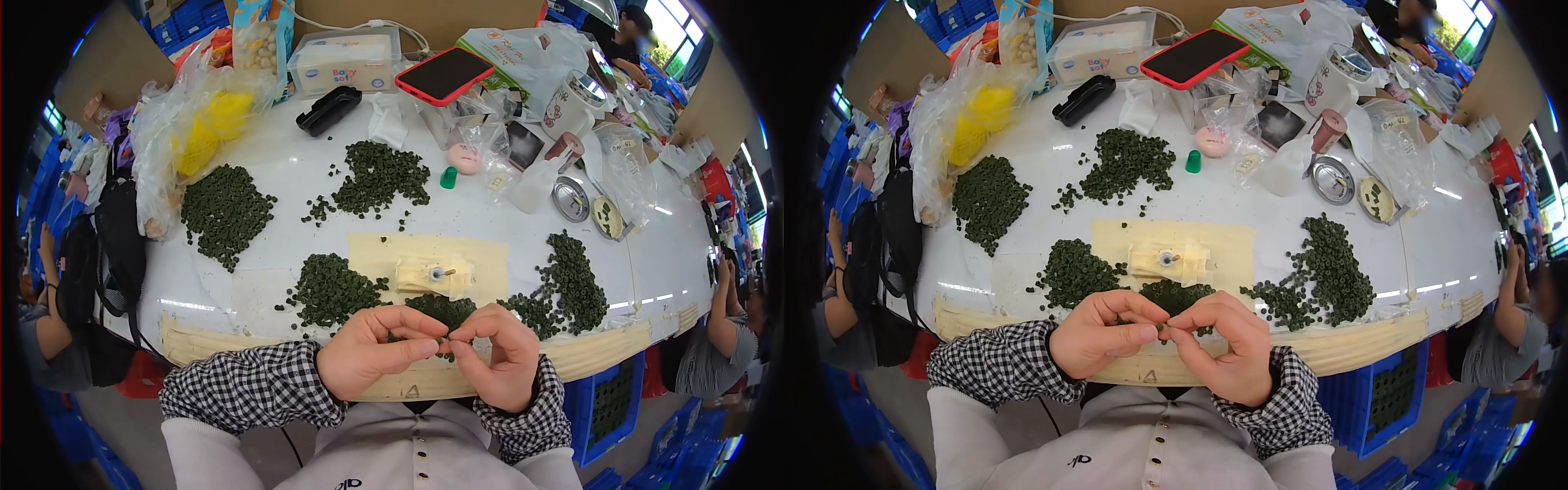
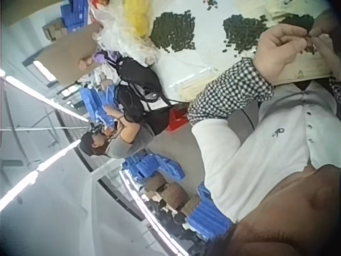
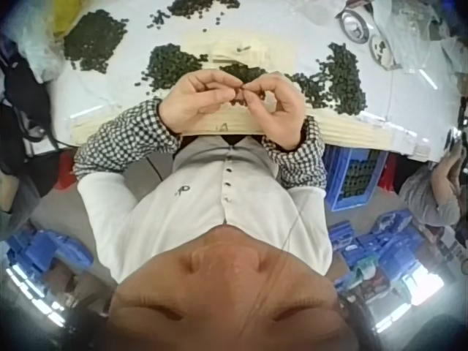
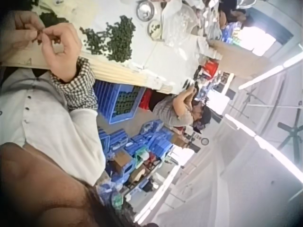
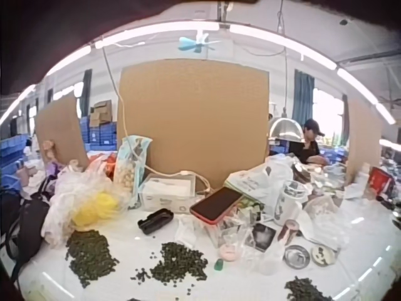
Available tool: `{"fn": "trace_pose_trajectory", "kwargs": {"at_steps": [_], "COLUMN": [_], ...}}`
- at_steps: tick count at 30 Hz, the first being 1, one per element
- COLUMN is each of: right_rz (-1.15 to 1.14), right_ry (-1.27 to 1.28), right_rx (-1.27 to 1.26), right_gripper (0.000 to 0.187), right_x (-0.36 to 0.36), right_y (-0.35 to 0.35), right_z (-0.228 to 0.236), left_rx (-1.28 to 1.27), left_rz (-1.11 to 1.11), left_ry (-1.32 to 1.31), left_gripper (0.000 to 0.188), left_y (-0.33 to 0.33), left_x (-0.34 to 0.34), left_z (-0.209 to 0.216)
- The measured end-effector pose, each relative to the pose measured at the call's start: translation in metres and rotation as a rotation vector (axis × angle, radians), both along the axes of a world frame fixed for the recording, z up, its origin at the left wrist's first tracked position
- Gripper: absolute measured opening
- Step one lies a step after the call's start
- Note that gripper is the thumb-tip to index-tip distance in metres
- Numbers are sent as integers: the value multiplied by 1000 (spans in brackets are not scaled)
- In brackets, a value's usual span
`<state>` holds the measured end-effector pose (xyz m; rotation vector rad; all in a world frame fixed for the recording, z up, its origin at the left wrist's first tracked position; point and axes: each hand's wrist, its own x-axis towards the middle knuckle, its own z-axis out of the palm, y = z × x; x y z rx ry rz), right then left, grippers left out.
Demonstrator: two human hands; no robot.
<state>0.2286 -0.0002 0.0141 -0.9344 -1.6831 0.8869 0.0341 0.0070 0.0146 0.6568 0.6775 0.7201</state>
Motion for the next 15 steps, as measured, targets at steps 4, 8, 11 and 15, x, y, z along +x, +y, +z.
{"fn": "trace_pose_trajectory", "kwargs": {"at_steps": [4,8,11,15], "right_rz": [-11,-5,-6,-4], "right_ry": [2,39,90,108], "right_rx": [-20,-99,-158,-199], "right_gripper": [13,11,10,9], "right_x": [-5,-5,-6,-5], "right_y": [-1,-2,-3,-4], "right_z": [2,0,-3,-4], "left_rx": [-11,53,86,74], "left_rz": [15,33,39,78], "left_ry": [-10,80,66,51], "left_gripper": [16,17,18,14], "left_y": [1,0,0,0], "left_x": [-3,-2,-2,2], "left_z": [-5,-3,-4,-2]}}
